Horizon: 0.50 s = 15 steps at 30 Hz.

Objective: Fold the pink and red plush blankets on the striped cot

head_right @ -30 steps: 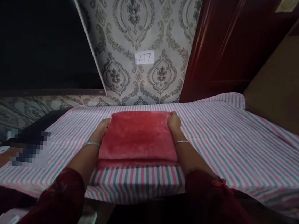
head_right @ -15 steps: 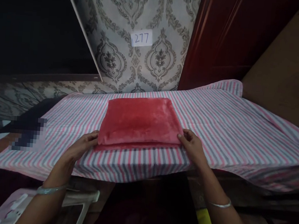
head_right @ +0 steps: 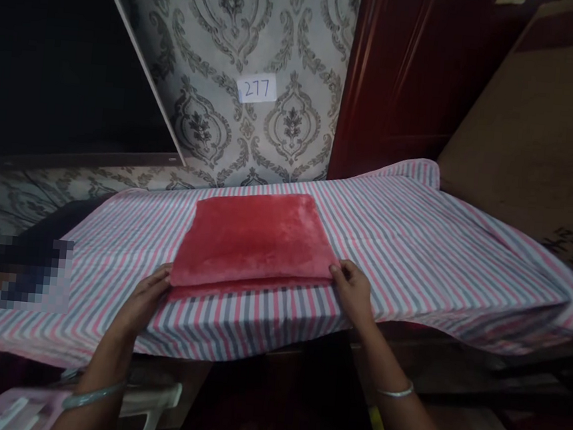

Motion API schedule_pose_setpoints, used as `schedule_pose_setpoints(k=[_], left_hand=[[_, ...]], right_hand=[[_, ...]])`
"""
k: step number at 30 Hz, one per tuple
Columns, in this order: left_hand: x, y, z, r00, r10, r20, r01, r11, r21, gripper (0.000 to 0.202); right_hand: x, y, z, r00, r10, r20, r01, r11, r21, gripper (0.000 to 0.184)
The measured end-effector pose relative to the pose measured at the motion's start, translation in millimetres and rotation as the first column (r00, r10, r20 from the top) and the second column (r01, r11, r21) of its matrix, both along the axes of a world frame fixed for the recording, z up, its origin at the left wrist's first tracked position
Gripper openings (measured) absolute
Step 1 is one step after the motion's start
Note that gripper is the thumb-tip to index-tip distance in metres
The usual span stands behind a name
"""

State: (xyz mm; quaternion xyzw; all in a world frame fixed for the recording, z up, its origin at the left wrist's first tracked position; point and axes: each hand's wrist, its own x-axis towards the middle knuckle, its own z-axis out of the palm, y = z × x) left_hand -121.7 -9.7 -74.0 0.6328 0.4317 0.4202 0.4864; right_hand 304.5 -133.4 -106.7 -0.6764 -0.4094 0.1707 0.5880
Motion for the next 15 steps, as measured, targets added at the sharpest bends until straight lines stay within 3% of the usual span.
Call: schedule_pose_setpoints(k=[3, 7, 11, 15], left_hand=[[2.3, -3.0, -2.8, 1.0, 0.0, 0.011, 0.0, 0.999, 0.041, 0.046], [9.9, -6.9, -4.1, 0.981, 0.126, -0.15, -0.106, 0.985, 0.135, 0.053], [11.8, -9.0, -5.5, 0.979, 0.13, -0.158, -0.109, 0.985, 0.131, 0.055], [9.0, -9.7, -0.8, 0.981, 0.1, -0.167, -0.072, 0.984, 0.165, 0.051]], right_hand=[[-1.1, -0.4, -6.1, 1.0, -0.015, -0.006, 0.015, 1.0, 0.013, 0.039], [1.0, -3.3, -10.6, 0.998, -0.02, 0.066, 0.02, 1.0, 0.01, 0.046], [5.6, -7.6, -14.1, 0.944, 0.088, 0.317, -0.12, 0.989, 0.082, 0.074], [7.7, -9.1, -10.6, 0.867, 0.108, 0.487, -0.174, 0.981, 0.091, 0.048]])
